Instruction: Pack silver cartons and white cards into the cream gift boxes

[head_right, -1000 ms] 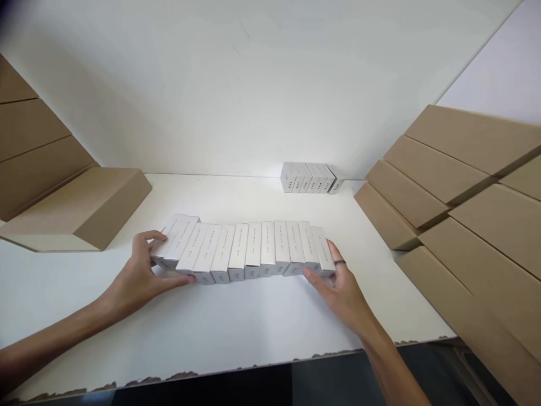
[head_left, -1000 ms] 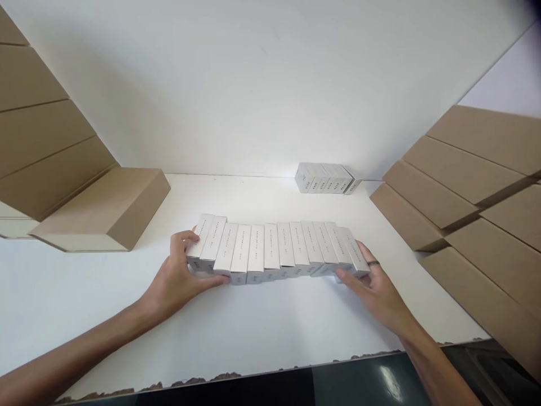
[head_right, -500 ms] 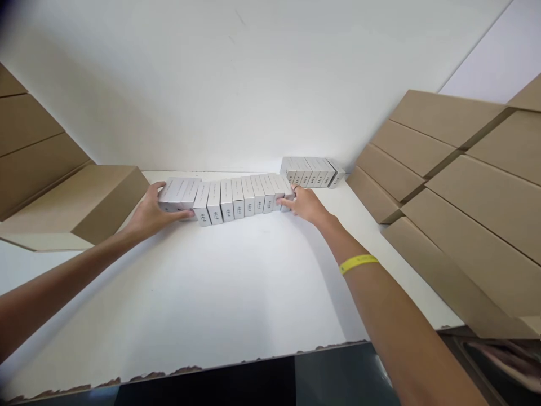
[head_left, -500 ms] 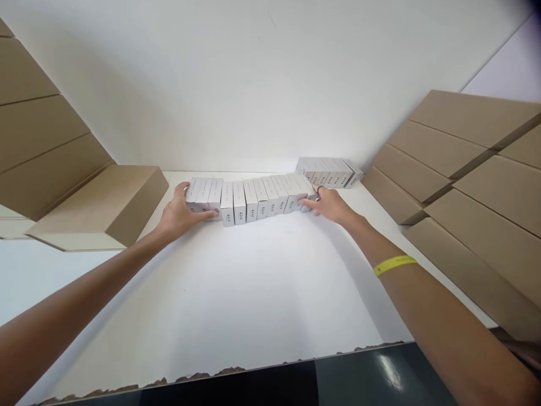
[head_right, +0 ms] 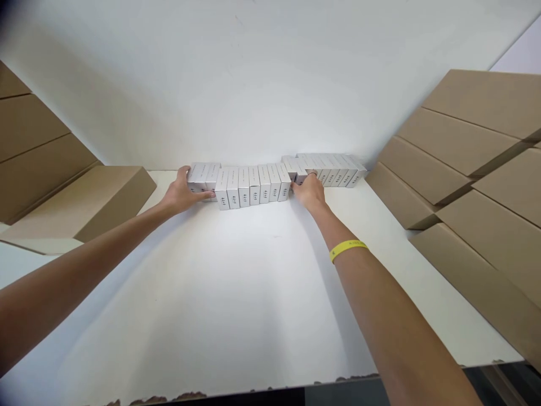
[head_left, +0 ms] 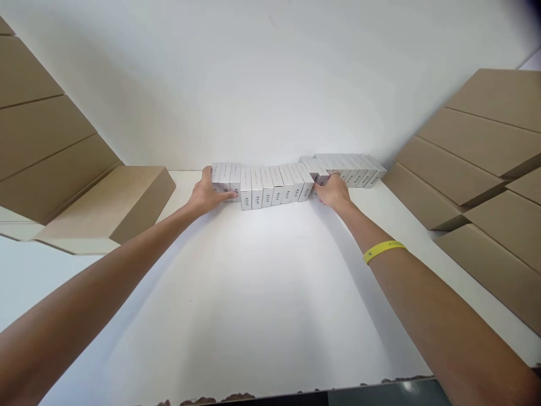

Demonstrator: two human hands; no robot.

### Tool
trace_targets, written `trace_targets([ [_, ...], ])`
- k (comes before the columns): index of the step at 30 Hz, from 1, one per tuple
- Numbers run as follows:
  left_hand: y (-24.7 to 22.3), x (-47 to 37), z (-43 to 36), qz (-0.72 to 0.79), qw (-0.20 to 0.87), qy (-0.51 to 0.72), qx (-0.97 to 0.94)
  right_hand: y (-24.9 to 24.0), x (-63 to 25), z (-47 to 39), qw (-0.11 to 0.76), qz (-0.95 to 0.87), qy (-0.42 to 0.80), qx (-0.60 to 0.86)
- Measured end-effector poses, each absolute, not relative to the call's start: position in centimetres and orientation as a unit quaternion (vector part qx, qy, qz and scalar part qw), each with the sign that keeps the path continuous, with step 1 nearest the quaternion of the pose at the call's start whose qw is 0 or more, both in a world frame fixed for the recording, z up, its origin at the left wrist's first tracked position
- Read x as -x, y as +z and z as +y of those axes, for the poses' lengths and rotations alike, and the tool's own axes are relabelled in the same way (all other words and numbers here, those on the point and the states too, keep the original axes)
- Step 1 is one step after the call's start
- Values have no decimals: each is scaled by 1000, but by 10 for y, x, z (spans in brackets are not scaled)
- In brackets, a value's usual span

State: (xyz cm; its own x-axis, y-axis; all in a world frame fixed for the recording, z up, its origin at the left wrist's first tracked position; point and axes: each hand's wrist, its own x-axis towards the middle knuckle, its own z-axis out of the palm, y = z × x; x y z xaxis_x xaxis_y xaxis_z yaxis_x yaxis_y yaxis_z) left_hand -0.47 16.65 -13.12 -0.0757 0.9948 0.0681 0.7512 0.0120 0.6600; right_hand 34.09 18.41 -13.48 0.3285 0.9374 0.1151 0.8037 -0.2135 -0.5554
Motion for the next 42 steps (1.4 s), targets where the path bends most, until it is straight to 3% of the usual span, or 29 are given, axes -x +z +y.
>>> trace_targets([
  [9, -117, -9, 138, 649, 181, 256, -693, -131, -311, 102, 246, -692, 38, 678],
  [13, -134, -42, 149, 673, 130, 283, -671, -151, -296, 129, 179, -752, -26, 634],
  [22, -150, -58, 194, 680, 105, 331, -646, -161, -297, 198, 167, -737, -61, 652],
  [36, -150, -64, 207, 705, 82, 313, -632, -155, -292, 199, 109, -721, -105, 676],
  [42, -148, -84, 210, 761, 74, 274, -583, -163, -307, 186, 138, -694, -125, 695],
])
